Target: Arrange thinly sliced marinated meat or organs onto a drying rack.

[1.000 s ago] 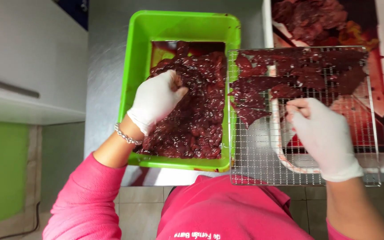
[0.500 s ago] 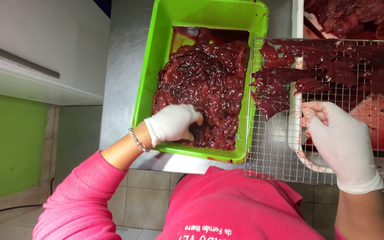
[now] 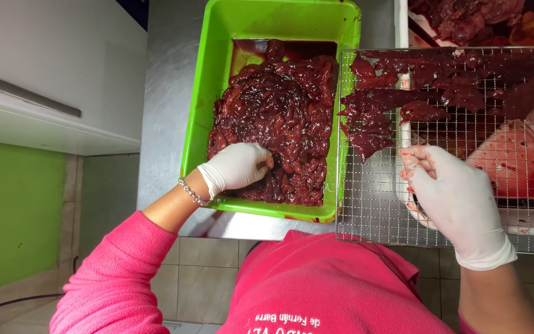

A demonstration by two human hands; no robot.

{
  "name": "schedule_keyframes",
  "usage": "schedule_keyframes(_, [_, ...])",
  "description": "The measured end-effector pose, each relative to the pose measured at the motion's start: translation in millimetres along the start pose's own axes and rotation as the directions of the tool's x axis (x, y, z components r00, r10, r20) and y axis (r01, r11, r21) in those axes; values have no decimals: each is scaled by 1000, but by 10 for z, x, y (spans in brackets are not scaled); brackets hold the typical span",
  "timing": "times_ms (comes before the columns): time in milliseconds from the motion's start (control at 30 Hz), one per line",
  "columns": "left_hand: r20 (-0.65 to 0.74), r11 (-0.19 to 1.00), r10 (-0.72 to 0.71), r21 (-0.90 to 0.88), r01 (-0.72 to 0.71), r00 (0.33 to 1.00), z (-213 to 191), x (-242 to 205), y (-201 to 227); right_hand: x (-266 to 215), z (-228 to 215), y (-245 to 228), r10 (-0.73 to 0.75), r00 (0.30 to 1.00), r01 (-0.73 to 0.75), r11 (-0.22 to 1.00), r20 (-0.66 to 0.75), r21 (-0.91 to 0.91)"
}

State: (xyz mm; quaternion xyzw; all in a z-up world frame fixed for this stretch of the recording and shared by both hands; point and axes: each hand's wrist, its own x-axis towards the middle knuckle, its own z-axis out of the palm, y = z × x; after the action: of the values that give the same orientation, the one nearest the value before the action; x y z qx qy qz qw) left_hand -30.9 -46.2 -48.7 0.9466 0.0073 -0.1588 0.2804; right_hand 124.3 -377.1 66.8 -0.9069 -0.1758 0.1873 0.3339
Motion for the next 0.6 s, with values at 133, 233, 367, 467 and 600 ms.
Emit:
schedule_keyframes(133, [-59,982,177,81,-172,982,-157,-74,289,-18,22,-43,72,995,-79,989,67,122])
schedule_keyframes(233, [83,968,157,187,-170,984,-59,-57,293,-22,31,-129,162,978,-191,950,133,248])
schedule_keyframes(367, [99,977,153,134,-165,983,65,3,178,-34,44,-131,151,981,-176,960,124,217])
schedule_keyframes(467, [70,989,126,63,-131,990,40,9,100,-46,36,-136,119,987,-134,978,104,158])
schedule_keyframes(600, [54,995,66,-73,-62,996,-38,1,-28,-40,58,-98,105,988,-121,980,109,155])
